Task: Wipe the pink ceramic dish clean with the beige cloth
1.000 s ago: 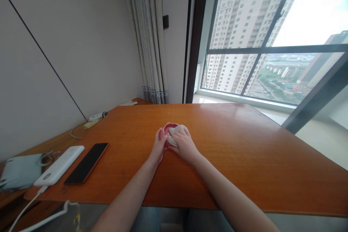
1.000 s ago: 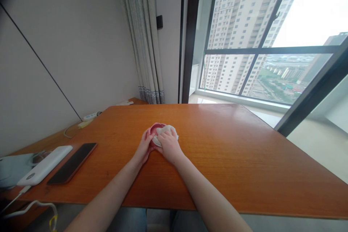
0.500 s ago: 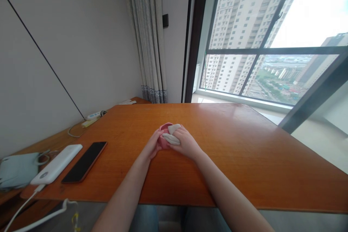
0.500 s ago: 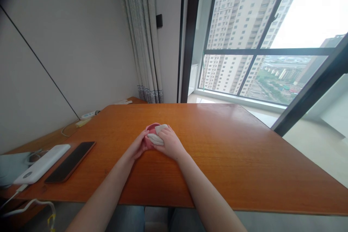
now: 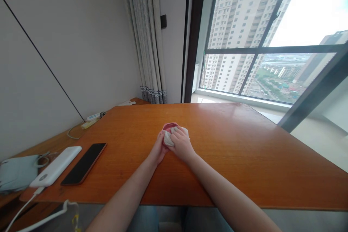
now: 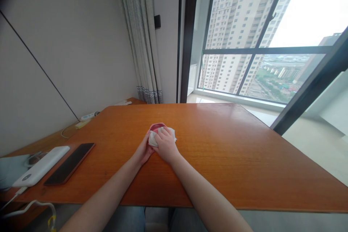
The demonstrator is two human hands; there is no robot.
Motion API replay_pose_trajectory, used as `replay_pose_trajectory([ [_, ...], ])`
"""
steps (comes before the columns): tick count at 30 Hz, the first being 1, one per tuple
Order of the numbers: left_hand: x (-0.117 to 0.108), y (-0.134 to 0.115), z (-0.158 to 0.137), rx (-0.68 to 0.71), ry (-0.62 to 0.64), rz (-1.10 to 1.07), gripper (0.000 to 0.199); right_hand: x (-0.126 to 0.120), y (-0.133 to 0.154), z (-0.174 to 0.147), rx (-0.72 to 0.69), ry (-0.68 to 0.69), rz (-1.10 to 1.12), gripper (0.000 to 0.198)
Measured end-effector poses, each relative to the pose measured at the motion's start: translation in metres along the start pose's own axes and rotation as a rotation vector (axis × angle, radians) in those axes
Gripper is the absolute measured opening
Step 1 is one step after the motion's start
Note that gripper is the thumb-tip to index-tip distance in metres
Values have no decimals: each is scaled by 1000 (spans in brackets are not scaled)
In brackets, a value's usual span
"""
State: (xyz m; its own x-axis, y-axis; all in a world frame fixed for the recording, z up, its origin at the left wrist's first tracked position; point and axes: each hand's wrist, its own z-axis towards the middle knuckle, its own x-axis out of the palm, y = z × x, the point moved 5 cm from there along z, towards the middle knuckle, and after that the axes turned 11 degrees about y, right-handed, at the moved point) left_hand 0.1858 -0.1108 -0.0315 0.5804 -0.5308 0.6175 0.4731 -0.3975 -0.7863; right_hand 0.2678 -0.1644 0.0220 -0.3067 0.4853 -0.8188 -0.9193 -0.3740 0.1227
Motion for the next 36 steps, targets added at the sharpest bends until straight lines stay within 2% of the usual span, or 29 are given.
replay_pose_trajectory([
  [4,-8,-13,0,90,-90,110,42,-5,2,5,-47,52,24,21],
  [7,-11,-18,1,17,-87,156,44,-13,-2,6,-67,111,79,16],
  [10,-11,-20,1,-109,20,127,45,-22,-5,4,-73,140,156,15],
  [13,-8,-24,0,-145,139,80,45,-29,-4,3,-75,141,207,19],
  [18,-4,-20,-2,-185,159,4,46,-30,2,4,-76,93,208,19],
  [26,15,-8,-5,-187,320,-138,42,-27,-9,1,46,-30,104,26],
  [28,14,-5,-5,-178,290,-137,40,-24,-8,0,34,-30,97,24],
  [32,5,-10,-3,-92,133,-41,33,-20,-5,2,17,-10,119,19],
  [36,-4,-19,-3,-39,22,87,39,-20,-7,6,-6,80,153,18],
])
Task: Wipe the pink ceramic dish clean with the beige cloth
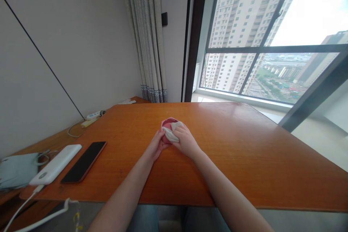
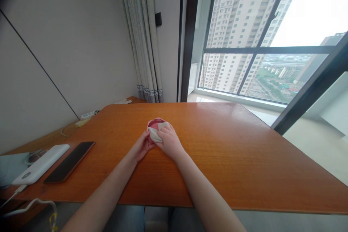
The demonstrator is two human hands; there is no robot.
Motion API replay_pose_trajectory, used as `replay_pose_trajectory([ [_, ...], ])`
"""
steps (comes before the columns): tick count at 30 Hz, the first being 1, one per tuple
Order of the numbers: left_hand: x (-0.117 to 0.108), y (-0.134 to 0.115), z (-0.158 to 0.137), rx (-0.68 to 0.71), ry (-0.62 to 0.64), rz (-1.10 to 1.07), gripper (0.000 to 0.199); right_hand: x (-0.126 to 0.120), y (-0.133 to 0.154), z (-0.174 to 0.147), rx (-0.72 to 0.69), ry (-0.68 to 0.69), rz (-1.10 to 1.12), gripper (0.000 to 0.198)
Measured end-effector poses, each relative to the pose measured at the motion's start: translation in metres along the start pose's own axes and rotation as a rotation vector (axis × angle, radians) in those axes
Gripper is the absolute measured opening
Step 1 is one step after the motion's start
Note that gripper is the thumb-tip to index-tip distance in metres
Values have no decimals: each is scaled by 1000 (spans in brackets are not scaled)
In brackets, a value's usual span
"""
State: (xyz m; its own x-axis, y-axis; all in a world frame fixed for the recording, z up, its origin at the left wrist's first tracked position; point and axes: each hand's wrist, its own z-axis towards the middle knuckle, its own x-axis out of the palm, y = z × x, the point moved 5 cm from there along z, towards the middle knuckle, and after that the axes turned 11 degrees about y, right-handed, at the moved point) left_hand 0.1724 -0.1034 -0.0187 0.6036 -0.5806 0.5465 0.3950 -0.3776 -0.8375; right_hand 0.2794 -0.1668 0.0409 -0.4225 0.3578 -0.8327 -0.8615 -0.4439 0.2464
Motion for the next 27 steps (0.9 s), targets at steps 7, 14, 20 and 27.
replay_pose_trajectory([
  [7,1,-9,-5,-116,84,54,43,-18,-2,-3,-30,62,127,15],
  [14,-3,-10,-4,-121,140,14,49,-14,12,-3,-21,65,97,18],
  [20,7,7,3,-70,208,-131,46,4,11,-4,67,50,-111,8],
  [27,-1,9,4,32,20,-34,45,17,5,-3,112,87,-85,11],
])
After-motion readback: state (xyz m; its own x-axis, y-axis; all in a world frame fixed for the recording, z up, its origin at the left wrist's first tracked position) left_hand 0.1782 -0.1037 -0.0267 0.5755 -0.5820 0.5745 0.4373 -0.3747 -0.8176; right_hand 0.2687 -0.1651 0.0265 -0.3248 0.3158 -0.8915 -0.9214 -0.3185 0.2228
